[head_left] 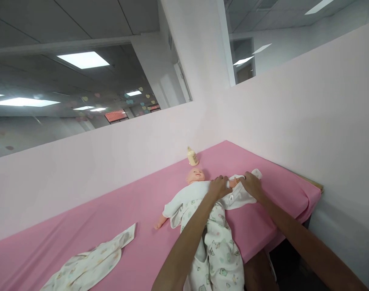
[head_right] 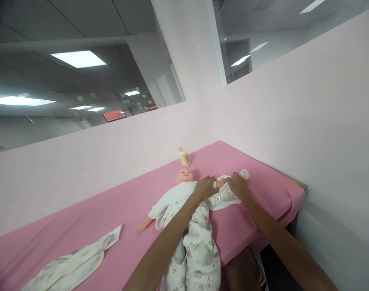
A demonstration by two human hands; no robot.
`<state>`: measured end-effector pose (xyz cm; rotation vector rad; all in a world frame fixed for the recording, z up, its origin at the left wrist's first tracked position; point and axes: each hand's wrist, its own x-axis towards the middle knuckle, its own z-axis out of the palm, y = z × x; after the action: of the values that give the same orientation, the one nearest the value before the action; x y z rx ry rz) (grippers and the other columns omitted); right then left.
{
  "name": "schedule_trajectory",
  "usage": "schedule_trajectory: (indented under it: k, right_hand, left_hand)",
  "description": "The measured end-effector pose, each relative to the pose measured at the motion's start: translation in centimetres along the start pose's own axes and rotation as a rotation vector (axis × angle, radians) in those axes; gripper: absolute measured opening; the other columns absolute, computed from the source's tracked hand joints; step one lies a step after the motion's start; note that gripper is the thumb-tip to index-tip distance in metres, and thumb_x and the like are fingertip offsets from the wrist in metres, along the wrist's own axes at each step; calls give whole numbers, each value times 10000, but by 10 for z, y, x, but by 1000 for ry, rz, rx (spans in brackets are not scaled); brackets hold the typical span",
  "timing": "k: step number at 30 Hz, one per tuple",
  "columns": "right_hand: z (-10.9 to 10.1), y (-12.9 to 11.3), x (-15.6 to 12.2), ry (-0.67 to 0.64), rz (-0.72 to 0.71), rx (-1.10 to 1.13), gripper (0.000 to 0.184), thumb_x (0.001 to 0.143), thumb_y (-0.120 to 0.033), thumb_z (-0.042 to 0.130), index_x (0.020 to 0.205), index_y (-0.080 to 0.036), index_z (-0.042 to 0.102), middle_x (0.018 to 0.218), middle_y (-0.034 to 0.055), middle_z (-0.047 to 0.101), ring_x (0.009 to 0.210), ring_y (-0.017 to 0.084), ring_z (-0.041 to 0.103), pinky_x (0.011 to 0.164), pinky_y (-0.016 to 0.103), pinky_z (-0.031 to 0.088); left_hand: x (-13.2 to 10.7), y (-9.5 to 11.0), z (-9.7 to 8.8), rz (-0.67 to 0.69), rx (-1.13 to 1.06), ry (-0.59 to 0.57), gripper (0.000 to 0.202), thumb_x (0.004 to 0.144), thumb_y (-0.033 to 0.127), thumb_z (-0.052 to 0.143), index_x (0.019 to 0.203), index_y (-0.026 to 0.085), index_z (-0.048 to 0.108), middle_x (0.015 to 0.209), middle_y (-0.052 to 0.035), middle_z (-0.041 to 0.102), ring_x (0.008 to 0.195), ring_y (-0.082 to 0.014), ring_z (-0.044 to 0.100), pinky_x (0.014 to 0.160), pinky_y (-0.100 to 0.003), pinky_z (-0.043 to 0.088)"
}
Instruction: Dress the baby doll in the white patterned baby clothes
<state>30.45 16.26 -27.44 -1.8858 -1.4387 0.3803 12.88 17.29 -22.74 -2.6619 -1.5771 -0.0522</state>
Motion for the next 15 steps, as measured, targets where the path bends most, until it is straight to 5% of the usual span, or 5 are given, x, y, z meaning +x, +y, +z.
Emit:
schedule_trajectory:
  k: [7, 15]
  right_hand:
    - [2, 10, 9, -90, 84, 311, 218, 829, -292, 470, 634, -213, 414, 517, -18, 493, 485, 119, 488, 466, 231, 358]
    - [8, 5, -1, -131, -25, 184, 129, 785, -278, 550, 876, -187, 536, 719, 5, 590, 689, 165, 554, 591, 253, 339]
  left_hand:
    - [-1, -2, -7, -74, -51, 38, 407, 851, 455, 533, 1170, 203, 515, 1156, -102, 624, 1058, -253, 609, 840, -334, 472]
    - [3, -3, 2, -87, -114, 50, 395, 872, 472, 523, 1144, 186, 545, 1150, -128, 625, 1073, -268, 607, 859, -353, 478]
